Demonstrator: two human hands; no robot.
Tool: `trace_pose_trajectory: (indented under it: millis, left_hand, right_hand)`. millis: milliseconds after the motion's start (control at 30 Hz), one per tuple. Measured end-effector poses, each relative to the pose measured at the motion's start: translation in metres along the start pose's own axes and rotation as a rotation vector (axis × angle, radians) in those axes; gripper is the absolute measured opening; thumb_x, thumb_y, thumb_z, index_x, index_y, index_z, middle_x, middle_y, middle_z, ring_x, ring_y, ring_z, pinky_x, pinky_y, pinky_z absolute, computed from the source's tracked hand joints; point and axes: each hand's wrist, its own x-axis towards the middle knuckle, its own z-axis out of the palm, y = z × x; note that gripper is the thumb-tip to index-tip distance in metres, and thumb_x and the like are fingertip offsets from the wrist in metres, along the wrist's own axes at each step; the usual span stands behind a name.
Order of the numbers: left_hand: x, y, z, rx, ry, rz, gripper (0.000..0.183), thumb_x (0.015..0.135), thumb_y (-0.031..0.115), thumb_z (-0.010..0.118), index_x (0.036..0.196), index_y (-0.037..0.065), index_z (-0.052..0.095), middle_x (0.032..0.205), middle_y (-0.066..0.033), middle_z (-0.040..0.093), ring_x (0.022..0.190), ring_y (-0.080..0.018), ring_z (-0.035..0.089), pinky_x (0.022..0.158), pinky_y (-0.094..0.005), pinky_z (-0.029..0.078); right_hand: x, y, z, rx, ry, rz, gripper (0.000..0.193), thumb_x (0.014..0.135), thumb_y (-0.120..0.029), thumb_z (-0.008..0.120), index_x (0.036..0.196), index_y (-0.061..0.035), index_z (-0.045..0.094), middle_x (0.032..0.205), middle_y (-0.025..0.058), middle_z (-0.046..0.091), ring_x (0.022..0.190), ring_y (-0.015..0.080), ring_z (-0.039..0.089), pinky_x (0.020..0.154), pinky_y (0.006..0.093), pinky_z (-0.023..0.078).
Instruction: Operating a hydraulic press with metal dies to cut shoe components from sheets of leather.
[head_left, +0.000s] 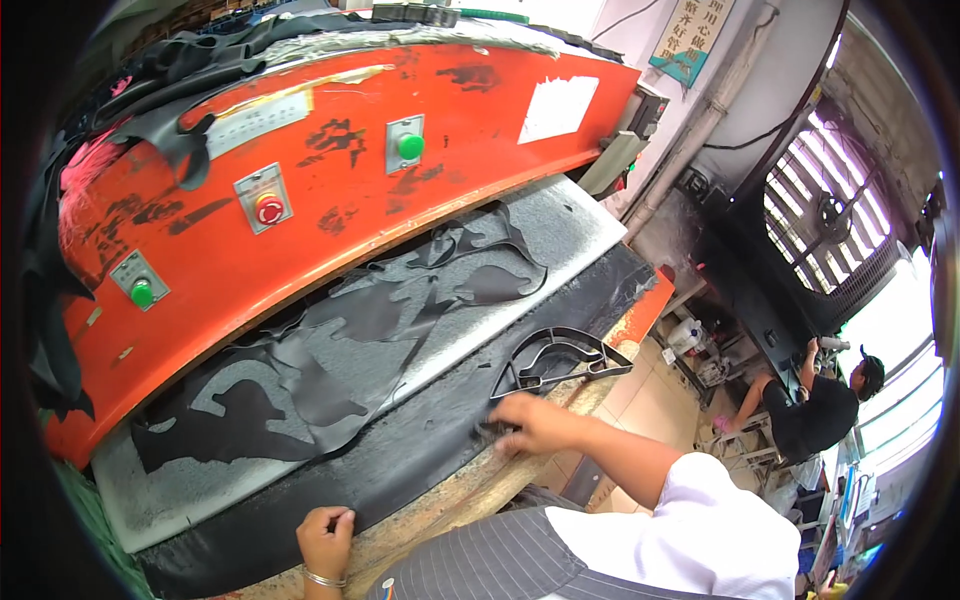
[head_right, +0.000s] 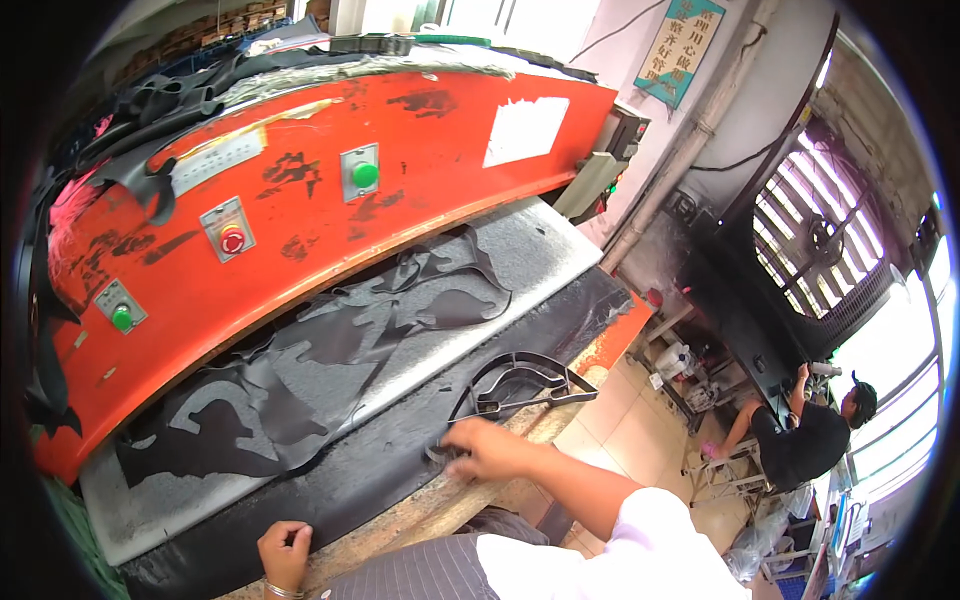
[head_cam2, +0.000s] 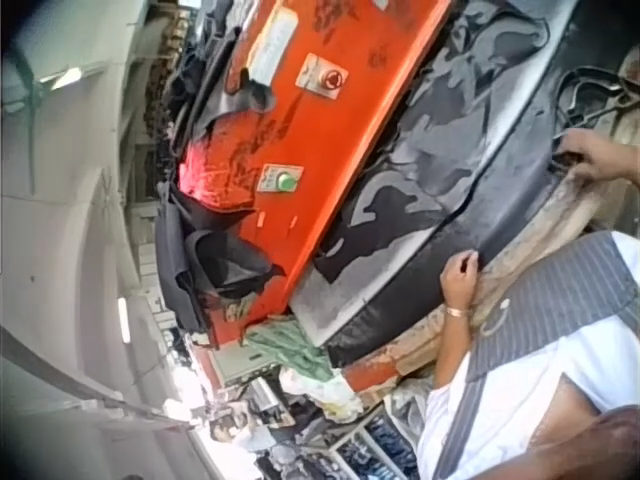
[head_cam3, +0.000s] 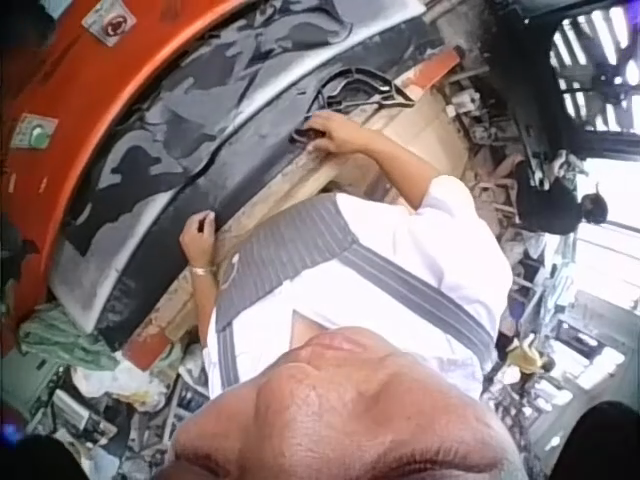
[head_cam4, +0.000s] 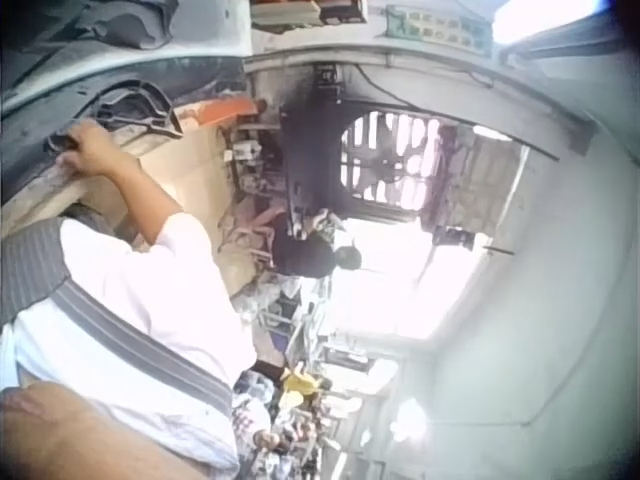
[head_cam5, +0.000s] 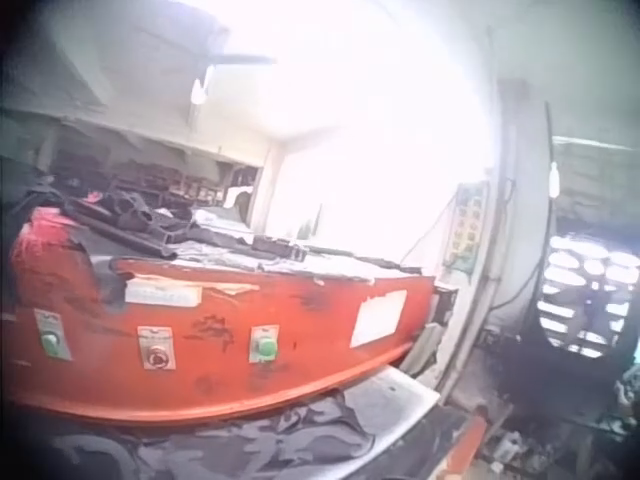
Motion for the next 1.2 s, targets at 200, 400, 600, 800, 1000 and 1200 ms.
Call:
trace_pose_trajectory:
  millis: [200,400,600,800,1000,1200]
  left_hand:
    - [-0.017,0.022,0.034,-0.134,0.203,-0.278,0.009,0.085,0.007,0.066,0.082,-0.001,0.064,0.073,-0.0055,0.064,0.065,-0.0112,0.059,0.061,-0.0267,0.047]
    - [-0.052,0.071,0.084,0.284,0.027,-0.11,0.011,0.085,0.011,0.066,0.08,0.001,0.066,0.071,-0.0072,0.063,0.063,-0.0156,0.06,0.061,-0.0296,0.047]
    - [-0.058,0.069,0.089,0.132,0.255,-0.323,0.01,0.083,0.01,0.067,0.081,0.001,0.067,0.072,-0.0114,0.064,0.062,-0.0226,0.062,0.06,-0.0333,0.049]
    - [-0.05,0.066,0.092,0.235,0.22,-0.231,0.011,0.082,0.011,0.067,0.08,0.0,0.067,0.074,-0.012,0.066,0.065,-0.0226,0.063,0.061,-0.0325,0.049]
    - [-0.053,0.066,0.091,0.274,0.18,-0.21,0.012,0.082,0.013,0.069,0.081,0.001,0.068,0.073,-0.0125,0.066,0.064,-0.023,0.063,0.062,-0.0329,0.049]
    - [-0.049,0.06,0.068,0.053,0.208,-0.319,0.012,0.082,0.013,0.068,0.08,0.001,0.068,0.072,-0.0086,0.066,0.062,-0.016,0.06,0.06,-0.0299,0.048]
  right_hand:
    - [0.056,0.078,-0.09,-0.166,0.347,0.132,0.044,0.077,-0.033,0.075,0.102,0.0008,0.063,0.099,0.0196,0.062,0.097,0.0377,0.06,0.085,0.0422,0.048]
    - [0.118,0.138,-0.111,-0.227,0.312,0.131,0.047,0.075,-0.035,0.076,0.104,-0.0004,0.062,0.101,0.0176,0.061,0.099,0.0361,0.059,0.086,0.042,0.048]
    - [0.109,0.155,-0.111,-0.232,0.275,-0.147,0.067,0.075,-0.03,0.077,0.132,-0.0049,0.051,0.114,0.0164,0.062,0.107,0.0342,0.055,0.093,0.0412,0.046]
    - [0.112,0.162,-0.105,-0.139,0.352,-0.22,0.063,0.073,-0.025,0.08,0.13,-0.0085,0.056,0.108,0.0152,0.062,0.099,0.0314,0.059,0.087,0.0366,0.049]
    - [0.111,0.161,-0.099,-0.104,0.38,-0.195,0.059,0.073,-0.025,0.08,0.126,-0.0064,0.059,0.104,0.0159,0.064,0.098,0.0317,0.059,0.085,0.0375,0.05]
    - [0.105,0.141,-0.112,-0.315,0.338,-0.157,0.072,0.07,-0.033,0.082,0.132,-0.0085,0.054,0.112,0.0151,0.063,0.111,0.033,0.054,0.097,0.0431,0.041]
